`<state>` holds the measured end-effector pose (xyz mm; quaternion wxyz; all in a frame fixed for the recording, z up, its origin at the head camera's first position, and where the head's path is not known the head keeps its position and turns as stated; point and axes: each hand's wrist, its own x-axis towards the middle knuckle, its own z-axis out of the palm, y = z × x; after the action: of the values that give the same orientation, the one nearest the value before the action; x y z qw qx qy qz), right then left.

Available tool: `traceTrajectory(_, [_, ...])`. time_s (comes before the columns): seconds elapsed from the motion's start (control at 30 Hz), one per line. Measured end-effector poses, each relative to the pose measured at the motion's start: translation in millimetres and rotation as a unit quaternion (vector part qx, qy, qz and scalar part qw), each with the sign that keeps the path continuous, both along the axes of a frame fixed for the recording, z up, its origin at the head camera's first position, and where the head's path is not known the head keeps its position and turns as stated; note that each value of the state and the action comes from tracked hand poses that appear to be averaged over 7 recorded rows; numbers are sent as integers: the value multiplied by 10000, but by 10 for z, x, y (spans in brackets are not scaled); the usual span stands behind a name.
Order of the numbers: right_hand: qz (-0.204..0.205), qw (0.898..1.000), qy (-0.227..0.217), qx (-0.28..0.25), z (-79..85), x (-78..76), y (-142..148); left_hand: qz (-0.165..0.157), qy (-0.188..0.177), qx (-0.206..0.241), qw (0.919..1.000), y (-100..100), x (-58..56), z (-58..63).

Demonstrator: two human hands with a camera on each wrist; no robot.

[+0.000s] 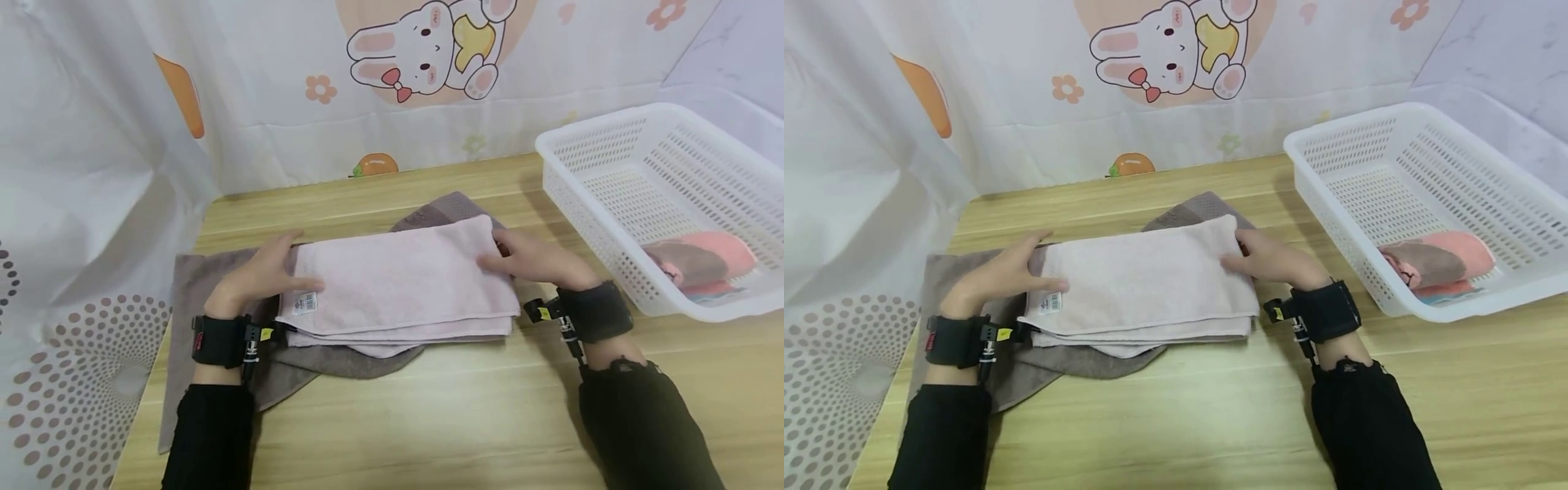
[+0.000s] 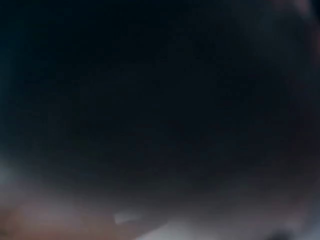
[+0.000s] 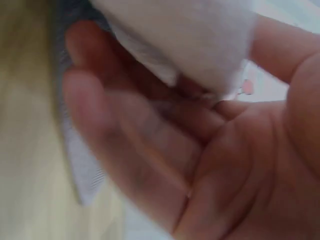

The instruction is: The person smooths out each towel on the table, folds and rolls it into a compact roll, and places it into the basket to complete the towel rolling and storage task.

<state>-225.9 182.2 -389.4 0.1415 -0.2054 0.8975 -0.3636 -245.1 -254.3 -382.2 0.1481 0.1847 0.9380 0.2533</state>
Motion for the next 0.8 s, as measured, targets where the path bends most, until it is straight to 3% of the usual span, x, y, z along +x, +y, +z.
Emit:
traceTrajectory(0.17, [319, 9933, 700, -866, 176, 101, -70, -149, -94, 300, 9994, 90, -43, -49])
traceTrajectory(0.27, [377, 9859, 1168, -1141, 262, 166, -126, -151, 65, 223, 9996, 128, -35, -58])
traceTrajectory(0.43, [620, 9718, 1683, -1534, 359, 253, -196, -164, 409, 12, 9990, 156, -29, -77])
traceTrajectory(0.6, [916, 9584, 1930, -1892, 448, 334, -244, -355, 412, 296, 9981, 198, -36, -96])
traceTrajectory(0.8, [583, 9538, 2151, -2012, 554, 424, -229, -436, 423, 760, 9953, 237, -20, -71])
